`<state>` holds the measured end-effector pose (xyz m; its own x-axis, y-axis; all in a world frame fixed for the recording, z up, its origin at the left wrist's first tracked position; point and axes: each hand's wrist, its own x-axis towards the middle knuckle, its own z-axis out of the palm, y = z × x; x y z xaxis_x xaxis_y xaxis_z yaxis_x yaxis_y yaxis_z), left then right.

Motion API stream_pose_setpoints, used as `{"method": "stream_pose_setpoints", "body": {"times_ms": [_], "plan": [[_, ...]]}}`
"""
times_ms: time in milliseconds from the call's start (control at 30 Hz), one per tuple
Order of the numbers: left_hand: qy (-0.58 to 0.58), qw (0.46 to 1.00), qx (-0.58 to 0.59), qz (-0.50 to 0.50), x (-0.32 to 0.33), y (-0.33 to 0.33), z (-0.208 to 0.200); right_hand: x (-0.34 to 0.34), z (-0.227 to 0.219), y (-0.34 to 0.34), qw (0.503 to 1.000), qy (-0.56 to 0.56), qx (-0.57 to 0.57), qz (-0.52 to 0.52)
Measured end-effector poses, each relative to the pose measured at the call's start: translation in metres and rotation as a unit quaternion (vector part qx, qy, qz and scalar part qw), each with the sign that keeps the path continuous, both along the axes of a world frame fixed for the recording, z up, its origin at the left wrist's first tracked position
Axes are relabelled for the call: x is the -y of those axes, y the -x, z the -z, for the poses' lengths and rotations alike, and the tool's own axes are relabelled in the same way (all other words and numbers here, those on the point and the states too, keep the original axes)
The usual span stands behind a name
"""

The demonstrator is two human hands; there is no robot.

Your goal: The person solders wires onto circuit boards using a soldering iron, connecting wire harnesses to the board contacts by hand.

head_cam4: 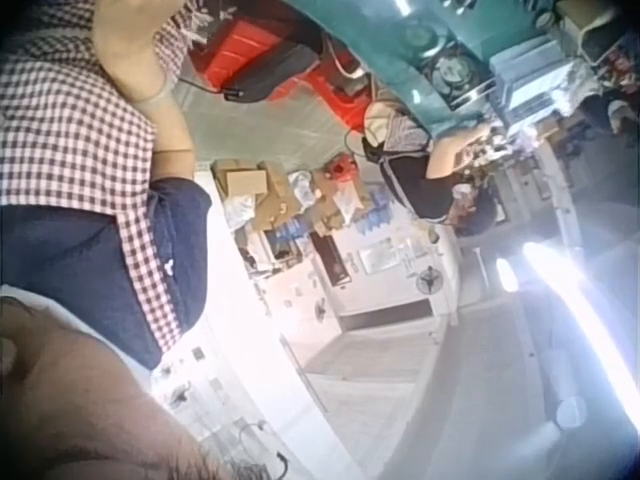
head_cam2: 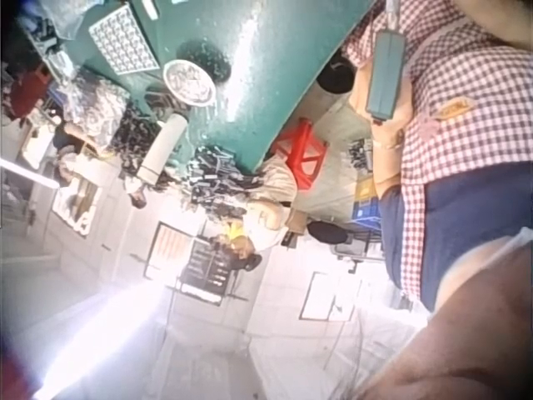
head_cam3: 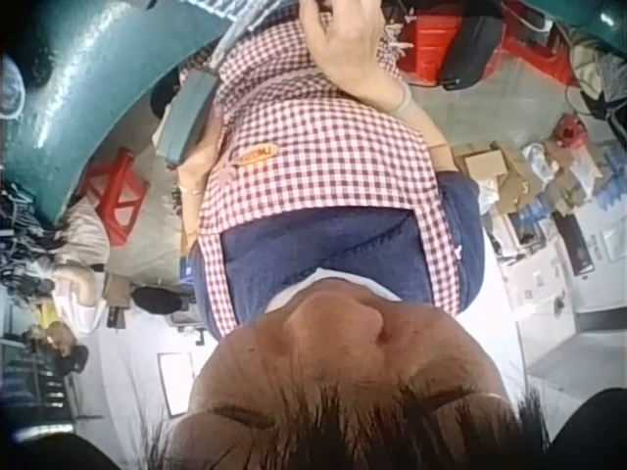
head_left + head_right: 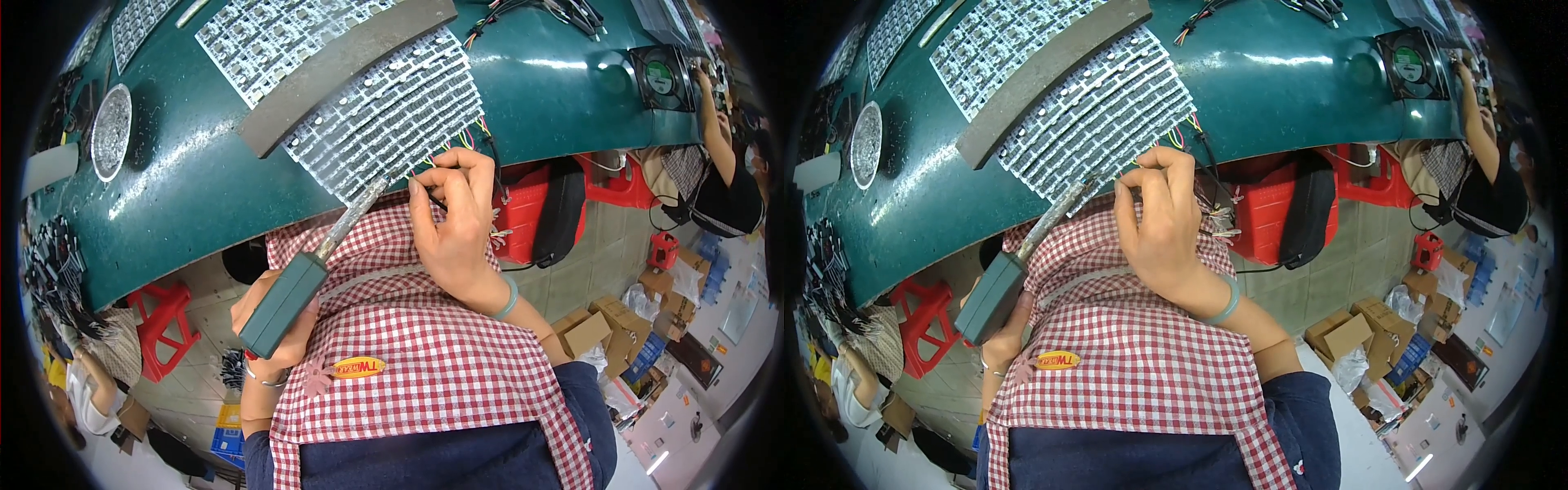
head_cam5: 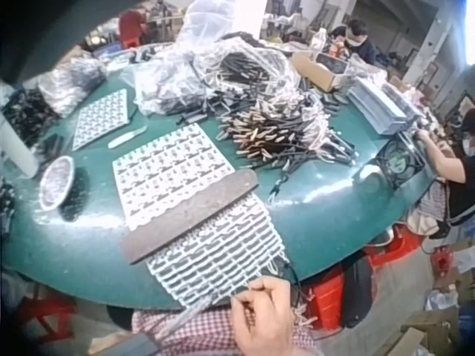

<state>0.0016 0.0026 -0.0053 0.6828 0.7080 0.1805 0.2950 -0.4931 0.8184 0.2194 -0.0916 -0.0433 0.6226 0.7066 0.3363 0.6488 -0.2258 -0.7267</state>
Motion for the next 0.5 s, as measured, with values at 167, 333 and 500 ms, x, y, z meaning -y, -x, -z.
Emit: {"method": "stream_pose_setpoints", "body": {"times_ms": [167, 333, 500], "plan": [[-0.012, 0.999, -0.034, 0.032, -0.0028, 0.0017, -0.0005, -0.0019, -0.0019, -0.0006, 1.000, 0.016, -0.009, 0.005], [0.023, 1.000, -0.008, 0.017, -0.0010, -0.0014, 0.0030, -0.0037, -0.0043, -0.0005, 0.999, 0.023, -0.020, 0.018], [0.052, 0.998, -0.020, 0.031, -0.0032, -0.0035, 0.0021, -0.0066, -0.0040, -0.0002, 0.999, 0.017, -0.007, 0.027]]}}
